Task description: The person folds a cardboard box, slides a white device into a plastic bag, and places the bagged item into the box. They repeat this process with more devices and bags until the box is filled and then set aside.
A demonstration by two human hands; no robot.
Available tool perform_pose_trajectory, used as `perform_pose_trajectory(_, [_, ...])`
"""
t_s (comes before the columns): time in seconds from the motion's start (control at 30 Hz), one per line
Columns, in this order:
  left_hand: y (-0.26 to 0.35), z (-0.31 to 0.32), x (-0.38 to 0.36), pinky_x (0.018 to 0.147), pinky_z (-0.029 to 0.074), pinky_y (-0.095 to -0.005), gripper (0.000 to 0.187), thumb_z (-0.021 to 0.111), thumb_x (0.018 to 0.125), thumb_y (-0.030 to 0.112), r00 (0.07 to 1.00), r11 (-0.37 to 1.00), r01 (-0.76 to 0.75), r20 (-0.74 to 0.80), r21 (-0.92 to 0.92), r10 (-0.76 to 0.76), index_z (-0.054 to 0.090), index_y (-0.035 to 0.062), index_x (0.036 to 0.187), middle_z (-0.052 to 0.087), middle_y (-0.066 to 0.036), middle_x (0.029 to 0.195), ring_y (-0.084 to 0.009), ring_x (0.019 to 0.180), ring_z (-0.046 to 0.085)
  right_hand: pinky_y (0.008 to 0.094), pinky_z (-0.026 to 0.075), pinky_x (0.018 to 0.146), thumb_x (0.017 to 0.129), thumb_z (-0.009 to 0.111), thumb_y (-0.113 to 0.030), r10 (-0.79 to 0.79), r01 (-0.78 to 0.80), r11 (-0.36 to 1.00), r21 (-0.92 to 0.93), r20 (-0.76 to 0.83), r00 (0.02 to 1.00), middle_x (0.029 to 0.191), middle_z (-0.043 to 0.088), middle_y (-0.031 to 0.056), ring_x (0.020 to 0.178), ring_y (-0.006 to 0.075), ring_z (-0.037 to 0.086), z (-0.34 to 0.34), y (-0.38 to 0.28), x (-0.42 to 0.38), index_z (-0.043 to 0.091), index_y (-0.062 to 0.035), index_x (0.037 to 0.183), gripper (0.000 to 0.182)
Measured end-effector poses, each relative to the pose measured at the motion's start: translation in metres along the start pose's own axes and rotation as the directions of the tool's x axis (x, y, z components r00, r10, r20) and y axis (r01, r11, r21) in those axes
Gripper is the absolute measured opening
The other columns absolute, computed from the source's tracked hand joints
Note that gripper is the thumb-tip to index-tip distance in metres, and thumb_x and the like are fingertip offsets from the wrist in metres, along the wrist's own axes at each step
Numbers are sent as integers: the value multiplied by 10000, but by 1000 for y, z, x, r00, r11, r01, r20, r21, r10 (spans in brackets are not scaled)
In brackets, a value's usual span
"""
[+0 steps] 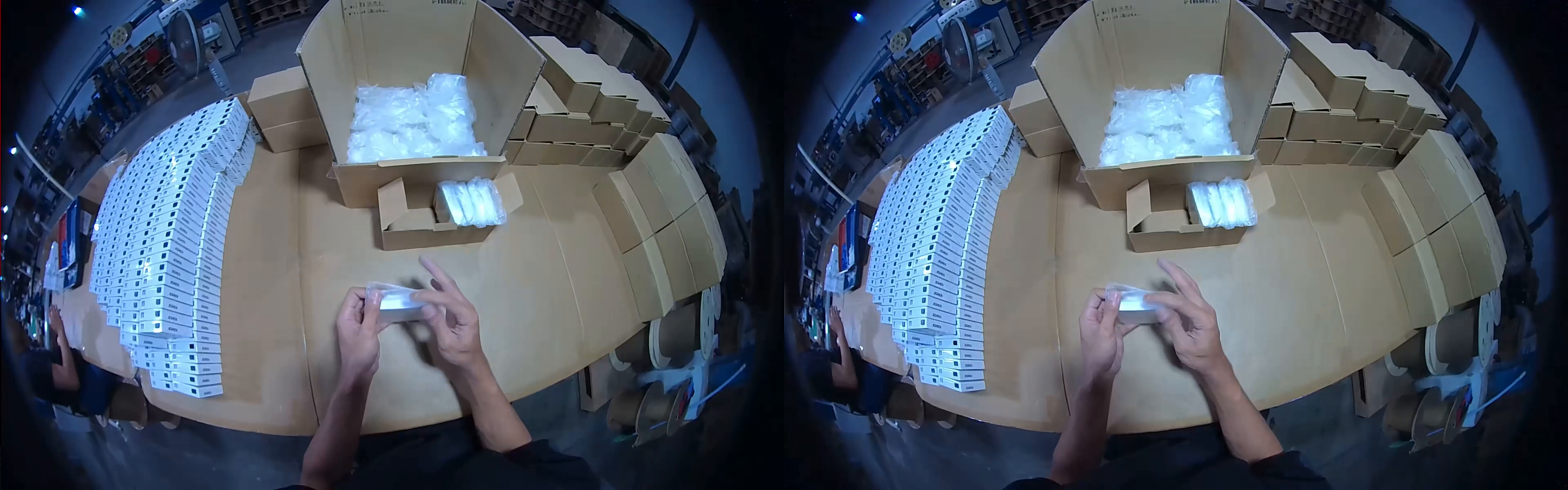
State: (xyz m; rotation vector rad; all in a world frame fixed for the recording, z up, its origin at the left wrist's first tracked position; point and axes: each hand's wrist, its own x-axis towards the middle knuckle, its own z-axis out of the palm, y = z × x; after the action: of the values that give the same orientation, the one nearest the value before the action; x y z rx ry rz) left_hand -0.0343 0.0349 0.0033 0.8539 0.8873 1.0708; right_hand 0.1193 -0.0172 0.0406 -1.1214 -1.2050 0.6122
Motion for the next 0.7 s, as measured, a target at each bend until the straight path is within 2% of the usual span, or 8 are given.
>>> perform_pose_trajectory(0.07, [1,0,3,780,598,-282,188,543,1094,243,1000,1000,-16,-8,8,16,589,64,1055,680,-52,1059,-96,944,660,428,448,1085,855,752,0,-23,37,996,-76,174,984,1406,629,189,1281,325,607,-10,3,4,776,-64,1135,288])
perform_pose_trajectory(0.13, [1,0,4,783,600,-291,199,537,1095,245,999,1000,-28,30,-6,28,582,57,1047,681,-61,1073,-108,951,665,393,503,1019,833,771,4,23,20,991,-129,326,945,1360,659,187,1226,303,640,-17,2,9,778,-60,1134,308])
perform_pose_trajectory(0.17, [1,-1,4,785,602,-295,204,534,1096,246,998,999,-31,47,-12,32,578,54,1043,682,-66,1080,-114,955,667,348,572,860,812,790,9,56,6,976,-218,277,959,1232,723,177,1051,280,711,-17,6,7,763,-51,1165,359])
perform_pose_trajectory(0.3, [20,5,1,826,599,-320,256,533,1094,229,998,995,59,30,-78,-57,583,5,1205,668,-92,1106,-150,1007,671,336,595,740,839,776,6,206,-135,955,-263,267,941,1051,771,157,826,261,739,-20,-11,15,740,-21,1178,342])
perform_pose_trajectory(0.43, [32,-11,0,880,567,-305,332,609,1045,110,950,997,0,311,76,-24,568,-12,1351,639,-110,1152,-166,1093,635,355,607,779,847,785,-31,221,-122,946,-301,320,921,1033,759,154,845,283,725,-32,-8,21,727,-9,1146,306])
perform_pose_trajectory(0.53, [30,-19,6,914,529,-282,319,688,972,8,917,976,-48,396,214,-42,633,-15,1286,622,-100,1183,-151,1116,600,367,598,757,847,783,-37,-55,182,923,-339,354,934,1039,744,134,847,283,716,-35,-12,29,738,-32,1141,297])
perform_pose_trajectory(0.63, [30,-13,13,907,535,-286,256,696,968,22,931,951,-35,355,308,-81,667,-33,1217,633,-80,1158,-140,1084,617,366,580,715,840,787,-33,-89,347,755,-556,438,895,994,719,107,824,276,702,-45,-23,40,747,-49,1102,266])
perform_pose_trajectory(0.7, [33,-5,23,906,539,-293,288,690,973,20,904,942,-115,426,316,-33,643,-30,1252,639,-83,1162,-142,1092,621,367,567,693,829,794,-33,-9,263,811,-522,439,898,934,696,101,785,274,689,-51,-29,44,742,-46,1055,233])
